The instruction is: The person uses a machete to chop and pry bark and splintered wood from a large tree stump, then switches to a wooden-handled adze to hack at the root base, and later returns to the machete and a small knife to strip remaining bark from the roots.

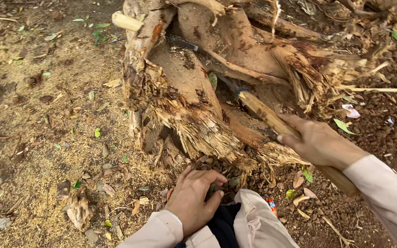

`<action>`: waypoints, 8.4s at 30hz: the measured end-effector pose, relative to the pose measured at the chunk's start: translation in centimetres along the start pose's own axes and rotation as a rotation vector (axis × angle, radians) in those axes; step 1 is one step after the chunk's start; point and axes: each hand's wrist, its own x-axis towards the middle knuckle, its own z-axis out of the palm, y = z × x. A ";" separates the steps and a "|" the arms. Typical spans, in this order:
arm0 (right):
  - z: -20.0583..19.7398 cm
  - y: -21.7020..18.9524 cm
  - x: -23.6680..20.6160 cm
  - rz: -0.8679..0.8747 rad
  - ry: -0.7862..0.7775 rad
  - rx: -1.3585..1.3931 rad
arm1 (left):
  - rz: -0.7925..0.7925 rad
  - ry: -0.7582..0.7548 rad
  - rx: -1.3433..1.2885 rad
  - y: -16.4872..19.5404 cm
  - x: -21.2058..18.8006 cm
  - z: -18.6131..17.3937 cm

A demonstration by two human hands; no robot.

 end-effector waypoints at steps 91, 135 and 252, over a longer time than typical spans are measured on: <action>-11.3 13.1 3.7 -0.202 -0.140 1.543 | -0.056 -0.057 -0.407 21.0 21.9 6.8; -30.2 24.4 35.2 -0.338 -0.269 1.342 | -0.344 0.360 -0.536 33.5 54.0 9.9; -23.4 21.7 40.2 -0.302 -0.170 1.001 | -0.572 0.433 -0.645 31.4 54.1 10.7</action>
